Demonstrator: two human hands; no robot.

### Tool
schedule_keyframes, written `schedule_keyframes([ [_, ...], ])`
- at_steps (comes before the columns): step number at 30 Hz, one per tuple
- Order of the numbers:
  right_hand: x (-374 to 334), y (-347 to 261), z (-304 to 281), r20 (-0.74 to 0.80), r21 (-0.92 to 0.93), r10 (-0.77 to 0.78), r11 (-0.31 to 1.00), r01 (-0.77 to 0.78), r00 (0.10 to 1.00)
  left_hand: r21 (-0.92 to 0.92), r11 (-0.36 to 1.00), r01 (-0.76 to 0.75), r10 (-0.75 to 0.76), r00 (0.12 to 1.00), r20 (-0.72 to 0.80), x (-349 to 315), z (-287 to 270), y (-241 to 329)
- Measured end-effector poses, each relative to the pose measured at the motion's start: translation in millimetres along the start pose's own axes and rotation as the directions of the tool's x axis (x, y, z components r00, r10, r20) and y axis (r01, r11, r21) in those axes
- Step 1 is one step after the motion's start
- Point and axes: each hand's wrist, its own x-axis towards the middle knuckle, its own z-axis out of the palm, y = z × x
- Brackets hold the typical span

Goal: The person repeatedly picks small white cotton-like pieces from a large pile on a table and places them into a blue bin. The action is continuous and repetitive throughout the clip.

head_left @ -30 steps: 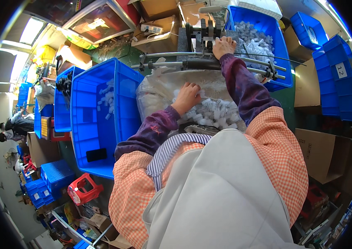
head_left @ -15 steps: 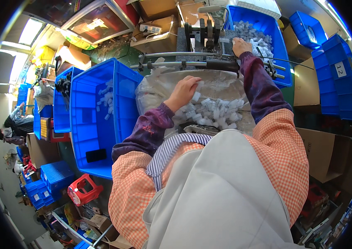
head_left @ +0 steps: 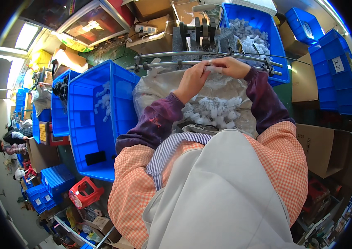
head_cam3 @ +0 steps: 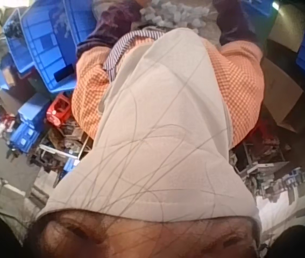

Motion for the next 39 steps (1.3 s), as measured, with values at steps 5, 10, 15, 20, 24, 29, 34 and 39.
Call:
schedule_keyframes([
  [5,27.4,59.9,-3.7,-0.47,-0.293,0.123,0.912,-0.286,0.874,0.381,0.919,0.102,-0.179,0.968,0.174,-27.2,8.3,-26.5],
  [10,58.7,92.4,-2.4,-0.674,-0.546,0.126,0.579,-0.606,0.728,0.608,0.794,0.01,-0.269,0.903,0.336,-68.7,32.6,-63.7],
  [15,67.7,102.9,-1.4,-0.66,-0.547,0.171,0.558,-0.624,0.731,0.581,0.814,0.013,-0.235,0.921,0.309,-72.0,35.9,-76.6],
  [20,69.6,104.6,-3.8,-0.625,-0.539,0.176,0.607,-0.584,0.761,0.473,0.88,0.05,-0.219,0.926,0.309,-71.0,30.0,-72.4],
  [24,73.0,95.9,-7.7,-0.615,-0.509,0.29,0.565,-0.649,0.734,0.407,0.91,0.077,-0.21,0.932,0.295,-70.7,26.2,-67.1],
  [29,58.0,92.1,-10.5,-0.696,-0.477,0.316,0.468,-0.744,0.645,0.352,0.933,0.072,-0.162,0.959,0.233,-67.6,21.3,-60.6],
  [34,50.8,84.0,0.2,-0.71,-0.449,0.289,0.516,-0.729,0.643,0.308,0.95,0.044,-0.107,0.976,0.19,-64.6,14.4,-54.5],
  [39,70.4,77.6,15.2,-0.683,-0.502,0.239,0.533,-0.681,0.691,0.211,0.976,0.057,-0.096,0.979,0.179,-57.7,12.3,-43.1],
])
